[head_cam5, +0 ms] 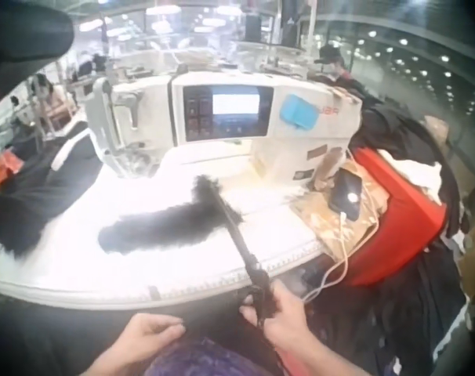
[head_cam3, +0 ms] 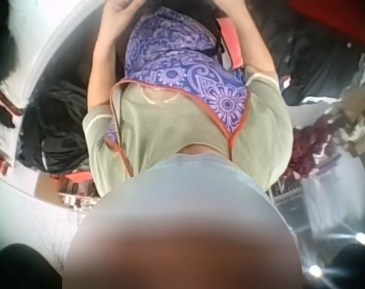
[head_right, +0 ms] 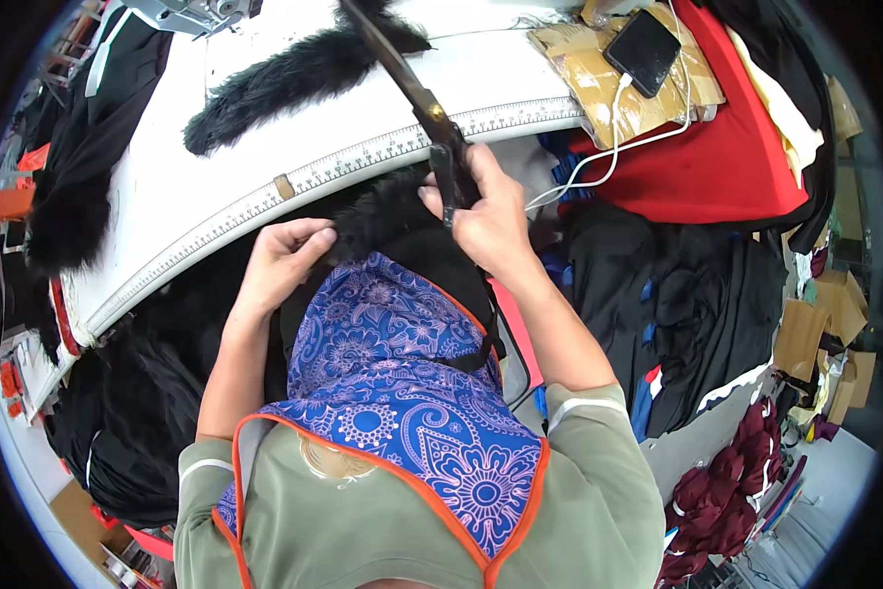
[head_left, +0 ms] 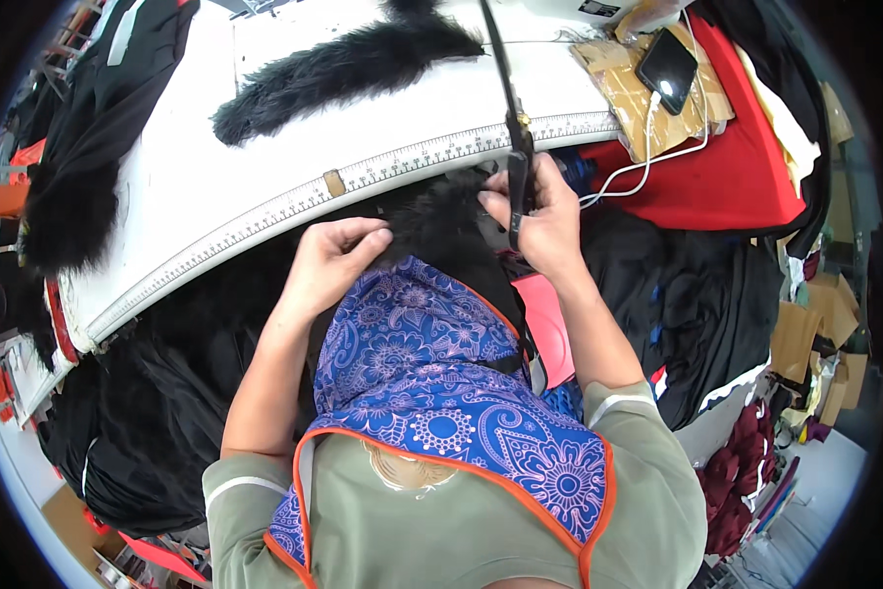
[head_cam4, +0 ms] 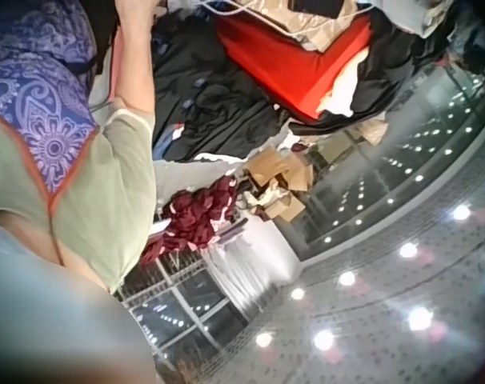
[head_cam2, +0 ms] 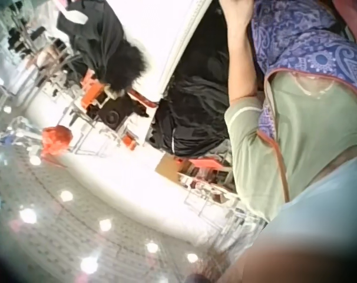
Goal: Sewing fur trim onto a black garment using an industrial sewing machine and cutting fur strips with scissors.
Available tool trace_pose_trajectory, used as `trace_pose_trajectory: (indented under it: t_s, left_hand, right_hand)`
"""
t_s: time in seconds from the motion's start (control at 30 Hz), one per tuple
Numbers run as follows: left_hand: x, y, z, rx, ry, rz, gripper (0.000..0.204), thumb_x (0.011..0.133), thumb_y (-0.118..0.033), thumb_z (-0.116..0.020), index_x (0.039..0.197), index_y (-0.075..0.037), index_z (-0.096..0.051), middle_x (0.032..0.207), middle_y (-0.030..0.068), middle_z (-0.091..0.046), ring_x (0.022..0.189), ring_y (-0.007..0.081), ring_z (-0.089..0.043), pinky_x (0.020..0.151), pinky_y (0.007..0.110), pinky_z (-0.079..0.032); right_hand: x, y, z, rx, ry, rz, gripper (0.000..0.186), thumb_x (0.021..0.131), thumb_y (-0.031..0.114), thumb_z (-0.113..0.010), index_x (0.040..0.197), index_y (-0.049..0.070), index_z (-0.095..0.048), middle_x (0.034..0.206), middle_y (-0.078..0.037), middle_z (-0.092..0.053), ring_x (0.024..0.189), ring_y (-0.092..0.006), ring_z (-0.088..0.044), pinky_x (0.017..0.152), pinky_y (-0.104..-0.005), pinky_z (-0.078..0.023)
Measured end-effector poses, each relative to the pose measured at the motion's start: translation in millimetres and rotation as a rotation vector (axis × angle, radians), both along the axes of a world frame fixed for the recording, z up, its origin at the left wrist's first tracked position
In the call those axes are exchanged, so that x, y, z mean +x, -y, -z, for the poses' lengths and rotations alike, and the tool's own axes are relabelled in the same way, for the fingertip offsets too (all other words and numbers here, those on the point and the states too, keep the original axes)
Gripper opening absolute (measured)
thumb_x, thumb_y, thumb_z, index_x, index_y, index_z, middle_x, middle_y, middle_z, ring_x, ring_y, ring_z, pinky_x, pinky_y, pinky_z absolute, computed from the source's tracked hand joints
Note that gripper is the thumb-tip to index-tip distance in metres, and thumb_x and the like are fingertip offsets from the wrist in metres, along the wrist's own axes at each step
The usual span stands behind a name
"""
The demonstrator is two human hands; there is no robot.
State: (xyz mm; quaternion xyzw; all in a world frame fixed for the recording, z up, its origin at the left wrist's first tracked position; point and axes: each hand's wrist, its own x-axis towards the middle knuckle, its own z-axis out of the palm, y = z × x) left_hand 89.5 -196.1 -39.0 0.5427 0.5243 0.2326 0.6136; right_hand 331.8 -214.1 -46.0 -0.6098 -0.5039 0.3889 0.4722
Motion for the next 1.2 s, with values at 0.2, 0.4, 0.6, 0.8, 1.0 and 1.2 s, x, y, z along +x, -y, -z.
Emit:
trace_pose_trajectory:
  t_s: [0.2,0.4,0.6,0.8,1.0,1.2]
  left_hand:
    - [-35,-1,-2,0.334,-0.199,-0.062,0.024,0.084,-0.017,-0.068,0.098,0.002,-0.067,0.082,0.0041,-0.068,0.074,0.0089,-0.059,0.071,0.024,-0.047]
    - [-46,4,-8,0.432,-0.285,-0.117,0.020,0.080,-0.015,-0.069,0.093,0.000,-0.070,0.084,0.0081,-0.070,0.078,0.0113,-0.064,0.074,0.025,-0.048]
    - [-58,1,-18,0.389,-0.304,-0.214,0.019,0.077,-0.013,-0.071,0.093,-0.001,-0.070,0.086,0.0075,-0.071,0.080,0.0121,-0.065,0.076,0.025,-0.048]
    - [-77,5,-16,0.524,-0.363,-0.241,0.024,0.077,-0.014,-0.071,0.095,0.001,-0.069,0.091,0.0120,-0.071,0.088,0.0162,-0.066,0.081,0.026,-0.049]
    - [-121,15,-12,0.456,-0.332,-0.252,0.019,0.079,-0.010,-0.070,0.095,-0.001,-0.070,0.081,0.0087,-0.069,0.076,0.0158,-0.065,0.071,0.026,-0.048]
    - [-154,32,-14,0.544,-0.421,-0.376,0.017,0.077,-0.007,-0.071,0.093,-0.001,-0.070,0.084,0.0077,-0.069,0.080,0.0147,-0.065,0.074,0.024,-0.048]
  right_hand:
    - [-26,-17,-8,0.003,0.141,-0.041,0.022,0.076,0.003,-0.072,0.089,0.002,-0.055,0.083,-0.003,-0.066,0.073,-0.0068,-0.058,0.067,-0.0223,-0.047]
    - [-43,-24,-6,0.100,0.199,-0.060,0.024,0.076,0.006,-0.074,0.087,0.002,-0.053,0.084,-0.004,-0.068,0.069,-0.0047,-0.055,0.063,-0.0211,-0.045]
    - [-58,-32,-7,0.231,0.261,-0.051,0.028,0.074,0.007,-0.075,0.083,0.002,-0.050,0.071,-0.002,-0.060,0.062,-0.0060,-0.047,0.057,-0.0215,-0.041]
    - [-73,-34,-8,0.272,0.337,-0.029,0.029,0.072,0.010,-0.076,0.082,0.004,-0.049,0.065,-0.001,-0.050,0.059,-0.0090,-0.044,0.055,-0.0230,-0.039]
    - [-58,-31,9,0.188,0.338,-0.025,0.018,0.077,0.002,-0.068,0.089,0.002,-0.055,0.072,0.001,-0.056,0.065,-0.0052,-0.050,0.061,-0.0192,-0.041]
    - [-61,-30,9,0.268,0.328,-0.023,0.019,0.079,0.002,-0.070,0.091,0.001,-0.055,0.083,-0.002,-0.061,0.076,-0.0060,-0.054,0.072,-0.0196,-0.044]
